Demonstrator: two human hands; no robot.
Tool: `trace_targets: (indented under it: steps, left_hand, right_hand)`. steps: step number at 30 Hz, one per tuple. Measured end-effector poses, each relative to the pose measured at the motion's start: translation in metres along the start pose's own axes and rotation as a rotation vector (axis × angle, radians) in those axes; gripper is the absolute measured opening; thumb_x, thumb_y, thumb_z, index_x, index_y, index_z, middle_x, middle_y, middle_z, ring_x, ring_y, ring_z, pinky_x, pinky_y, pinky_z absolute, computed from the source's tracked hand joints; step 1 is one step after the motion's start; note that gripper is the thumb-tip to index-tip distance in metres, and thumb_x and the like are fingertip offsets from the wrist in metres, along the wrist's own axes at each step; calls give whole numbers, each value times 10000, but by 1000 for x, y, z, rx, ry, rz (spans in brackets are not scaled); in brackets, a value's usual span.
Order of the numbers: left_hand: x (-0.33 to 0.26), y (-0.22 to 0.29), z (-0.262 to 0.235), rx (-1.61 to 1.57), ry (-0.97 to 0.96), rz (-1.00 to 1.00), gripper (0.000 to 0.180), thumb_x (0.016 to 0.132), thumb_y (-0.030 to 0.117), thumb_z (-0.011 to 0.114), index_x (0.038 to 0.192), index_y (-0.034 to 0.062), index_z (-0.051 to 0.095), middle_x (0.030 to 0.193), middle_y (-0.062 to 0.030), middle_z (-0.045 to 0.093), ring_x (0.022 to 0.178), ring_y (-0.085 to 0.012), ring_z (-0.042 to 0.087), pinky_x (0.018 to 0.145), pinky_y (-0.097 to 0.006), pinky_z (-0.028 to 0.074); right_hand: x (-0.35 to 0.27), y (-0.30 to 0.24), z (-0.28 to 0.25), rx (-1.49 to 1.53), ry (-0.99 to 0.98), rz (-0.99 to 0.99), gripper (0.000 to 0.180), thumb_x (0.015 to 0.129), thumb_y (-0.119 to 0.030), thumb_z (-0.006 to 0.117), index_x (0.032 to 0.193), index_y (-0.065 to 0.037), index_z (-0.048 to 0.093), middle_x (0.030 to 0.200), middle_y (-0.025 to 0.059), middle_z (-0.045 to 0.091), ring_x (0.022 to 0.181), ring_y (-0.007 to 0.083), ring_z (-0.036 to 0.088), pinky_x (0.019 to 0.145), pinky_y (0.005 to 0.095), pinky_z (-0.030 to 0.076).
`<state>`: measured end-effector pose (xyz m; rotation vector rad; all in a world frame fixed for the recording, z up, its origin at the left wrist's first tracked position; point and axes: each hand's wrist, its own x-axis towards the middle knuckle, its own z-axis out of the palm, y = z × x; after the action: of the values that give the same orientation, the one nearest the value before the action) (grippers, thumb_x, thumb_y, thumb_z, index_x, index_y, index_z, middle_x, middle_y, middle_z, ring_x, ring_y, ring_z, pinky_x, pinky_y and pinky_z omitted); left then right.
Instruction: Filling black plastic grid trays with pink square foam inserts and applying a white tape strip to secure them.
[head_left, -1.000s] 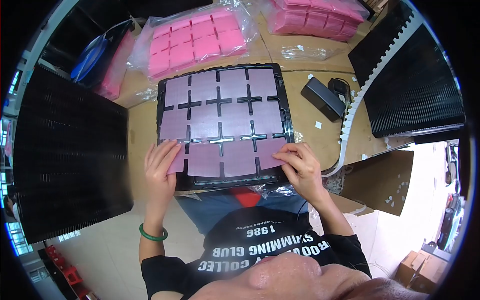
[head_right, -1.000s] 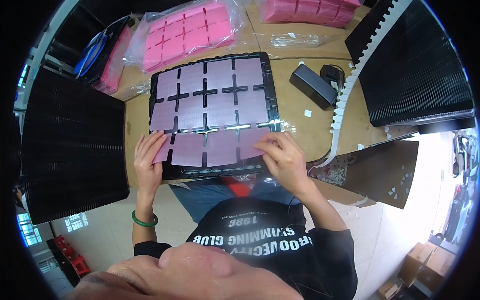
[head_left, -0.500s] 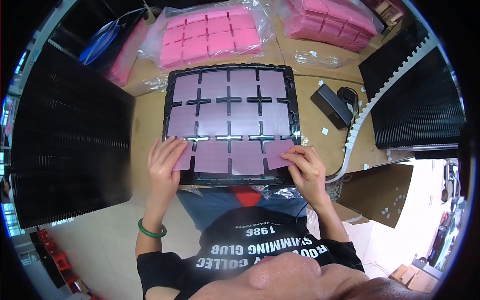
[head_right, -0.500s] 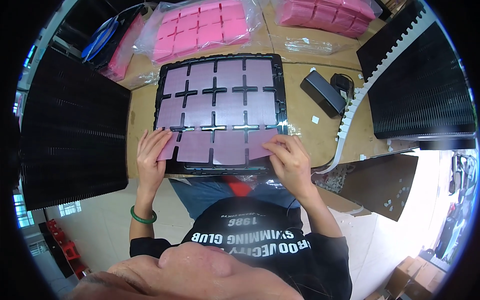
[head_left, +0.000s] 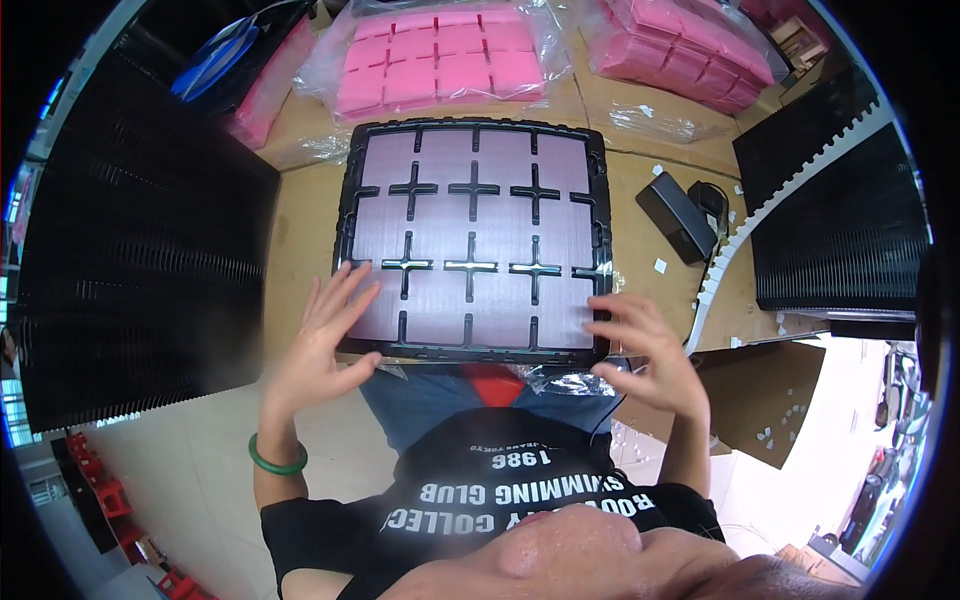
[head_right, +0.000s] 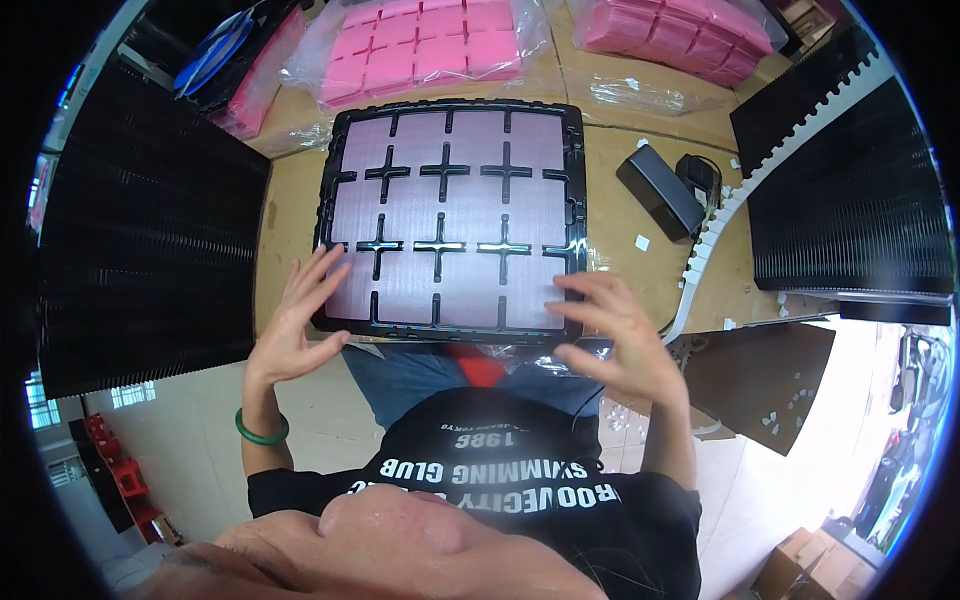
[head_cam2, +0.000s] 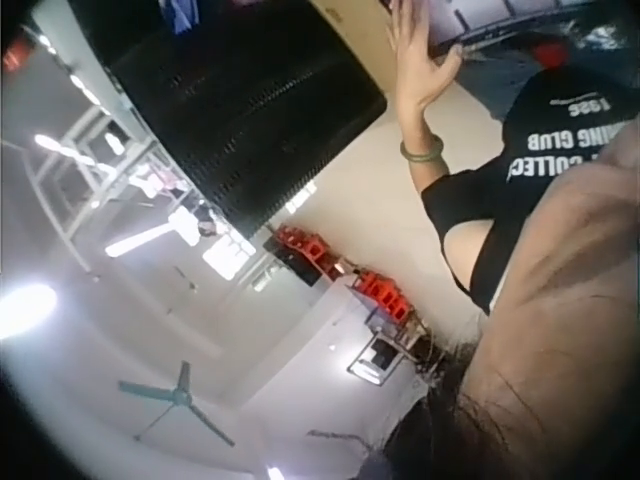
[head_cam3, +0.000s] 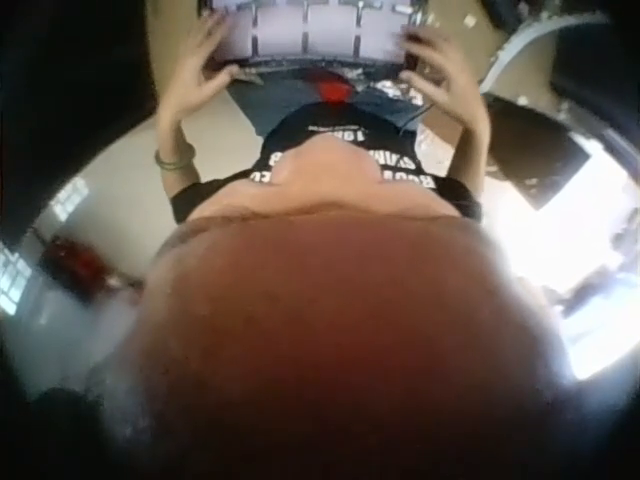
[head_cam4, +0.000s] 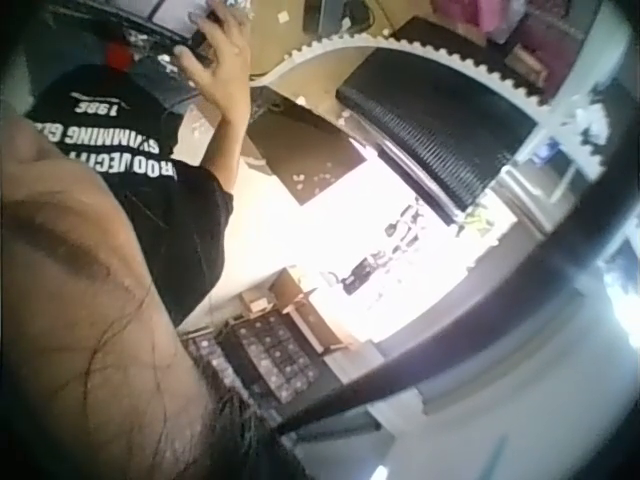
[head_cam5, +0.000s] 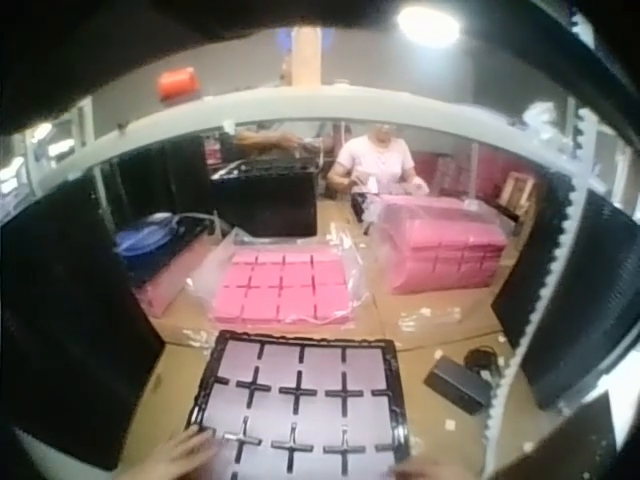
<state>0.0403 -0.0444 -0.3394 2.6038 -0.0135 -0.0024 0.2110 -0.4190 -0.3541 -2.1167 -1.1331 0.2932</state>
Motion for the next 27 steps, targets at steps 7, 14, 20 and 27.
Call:
trace_targets:
  steps: [7,14,20,27]
  left_hand:
    - [116,-20,25,125,248,272,378,920,168,599,1262,8,602,1378,-174,541,1297,-364,478,1113,-467,351]
    - [201,-38,57,348,238,217,318,936,169,578,1206,10,626,1290,-142,583,1190,-334,546,1007,-432,445]
    - [198,-72,38,280,283,191,302,910,166,616,1175,23,640,1266,-142,588,1137,-332,574,956,-422,474]
    - [196,-126,19,305,571,0,519,825,176,706,1306,42,564,1274,-195,561,1203,-379,509,1015,-434,423]
  right_hand:
    - [102,72,-3,-149,277,-23,228,902,-86,611,1105,-51,710,1162,102,689,1085,298,599,975,388,455]
    - [177,115,25,-387,345,-137,249,846,-36,590,1048,-74,730,1100,65,698,1083,291,571,957,395,438]
    - [185,124,17,-527,462,-97,247,830,-57,594,1026,-93,741,1076,53,700,1058,308,569,946,407,431]
    - [197,148,18,-456,569,92,400,809,-233,731,1195,-136,690,1181,118,649,1099,345,545,991,434,420]
